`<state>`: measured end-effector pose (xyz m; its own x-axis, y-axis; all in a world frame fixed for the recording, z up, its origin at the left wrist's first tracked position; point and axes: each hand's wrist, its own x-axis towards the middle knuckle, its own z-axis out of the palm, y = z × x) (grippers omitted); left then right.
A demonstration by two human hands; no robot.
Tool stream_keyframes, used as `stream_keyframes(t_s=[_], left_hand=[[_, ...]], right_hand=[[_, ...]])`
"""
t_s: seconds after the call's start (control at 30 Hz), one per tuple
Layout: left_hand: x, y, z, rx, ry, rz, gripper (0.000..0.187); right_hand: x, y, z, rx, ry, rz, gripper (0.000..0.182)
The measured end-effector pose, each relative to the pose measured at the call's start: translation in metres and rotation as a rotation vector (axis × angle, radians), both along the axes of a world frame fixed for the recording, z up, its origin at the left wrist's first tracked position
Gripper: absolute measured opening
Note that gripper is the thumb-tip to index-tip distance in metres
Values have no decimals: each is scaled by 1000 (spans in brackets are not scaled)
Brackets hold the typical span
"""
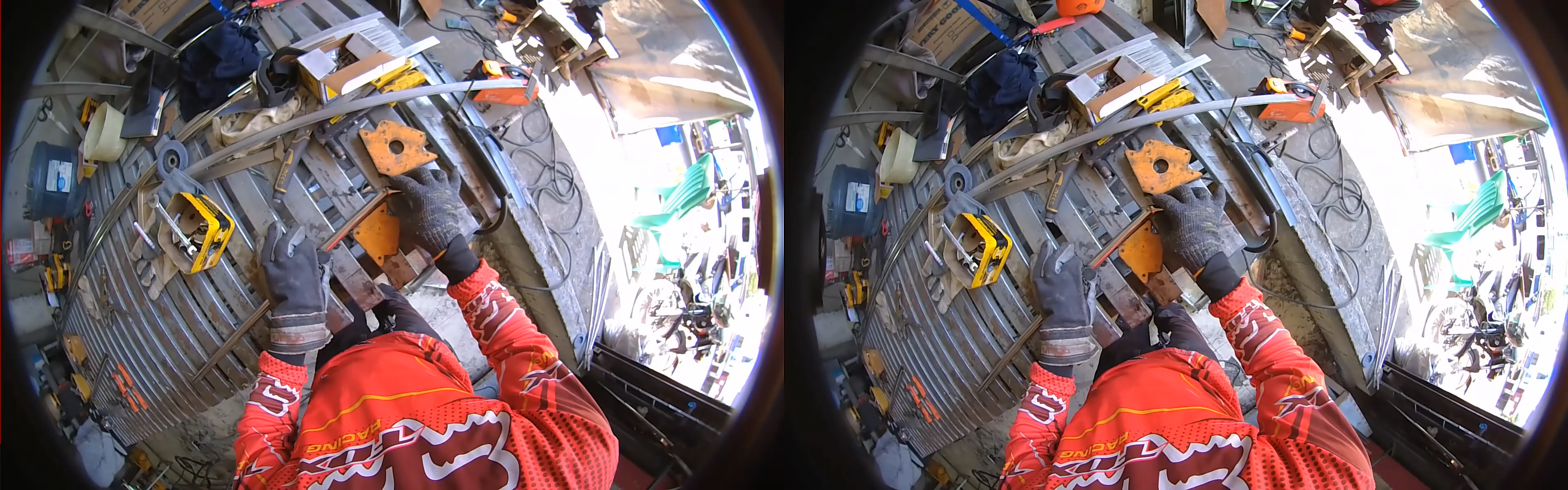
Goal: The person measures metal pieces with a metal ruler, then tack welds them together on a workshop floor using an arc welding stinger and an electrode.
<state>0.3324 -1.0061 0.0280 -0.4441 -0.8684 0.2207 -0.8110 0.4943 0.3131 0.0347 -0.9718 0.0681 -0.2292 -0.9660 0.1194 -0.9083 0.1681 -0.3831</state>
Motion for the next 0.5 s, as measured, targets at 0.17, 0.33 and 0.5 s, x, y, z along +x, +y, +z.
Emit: stream_keyframes(t_s=[0.17,0.33,0.5], left_hand=[[-1,2,6,-13,-9,-1,26],[-6,2,12,-11,-14,-4,31],[-9,7,15,101,162,14,52]], right_hand=[[1,-1,2,-24,2,9,44],[-1,-1,-5,-25,2,12,46],[-3,-4,-9,-58,-12,19,40]])
